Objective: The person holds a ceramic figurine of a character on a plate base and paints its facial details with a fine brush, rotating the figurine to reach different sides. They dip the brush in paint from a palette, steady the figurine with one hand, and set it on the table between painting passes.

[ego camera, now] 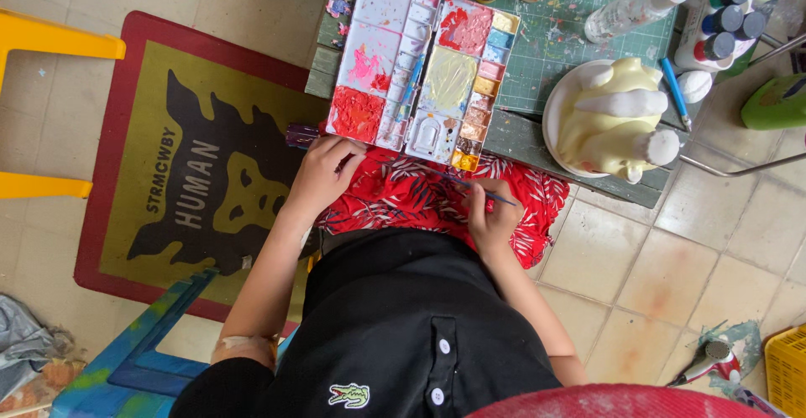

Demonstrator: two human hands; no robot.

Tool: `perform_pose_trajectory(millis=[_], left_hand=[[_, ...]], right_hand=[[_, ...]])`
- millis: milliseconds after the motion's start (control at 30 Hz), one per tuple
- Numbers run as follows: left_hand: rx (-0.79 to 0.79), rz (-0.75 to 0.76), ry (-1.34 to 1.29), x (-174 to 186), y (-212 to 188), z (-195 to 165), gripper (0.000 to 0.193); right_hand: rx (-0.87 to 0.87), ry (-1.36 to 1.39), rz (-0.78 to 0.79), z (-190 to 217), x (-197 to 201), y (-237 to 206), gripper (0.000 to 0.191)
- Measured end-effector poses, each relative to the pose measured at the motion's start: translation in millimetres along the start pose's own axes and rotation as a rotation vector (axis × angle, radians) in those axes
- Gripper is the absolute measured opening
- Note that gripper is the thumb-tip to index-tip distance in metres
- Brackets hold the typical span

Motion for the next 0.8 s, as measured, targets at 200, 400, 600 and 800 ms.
perform_pose_trajectory(millis=[200,400,600,800], left_hand=[[-0.011,0.067,-0.178,1.4,-9.7,-7.1,0.008],[-0.004,-0.087,-0.278,-9.2,-13.7,2.2,0.01],[0.078,-0.097,-0.293,-29.0,-9.7,15.0,0.02],[0.04,-0.09,-0.115,-32.7,-7.9,19.9,0.026]], right_hand=[[0.15,0.123,0.178,15.7,-23.0,12.9,0.007],[0.161,0.016,0.245,32.2,-38.5,31.3,0.006],[0.15,-0.038,0.287,42.3,-46.1,37.1,0.005],[0.163,-0.04,0.279,47.5,-48.5,39.5,0.005]])
Point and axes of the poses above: each hand's wrist, its own y-axis towards the middle knuckle, its own x-axis out of the back of the hand, z = x × y, the point moved 5 cm from there along y, towards the middle knuckle, and after that the axes turned 13 degrees about z, right-handed, at the moved point
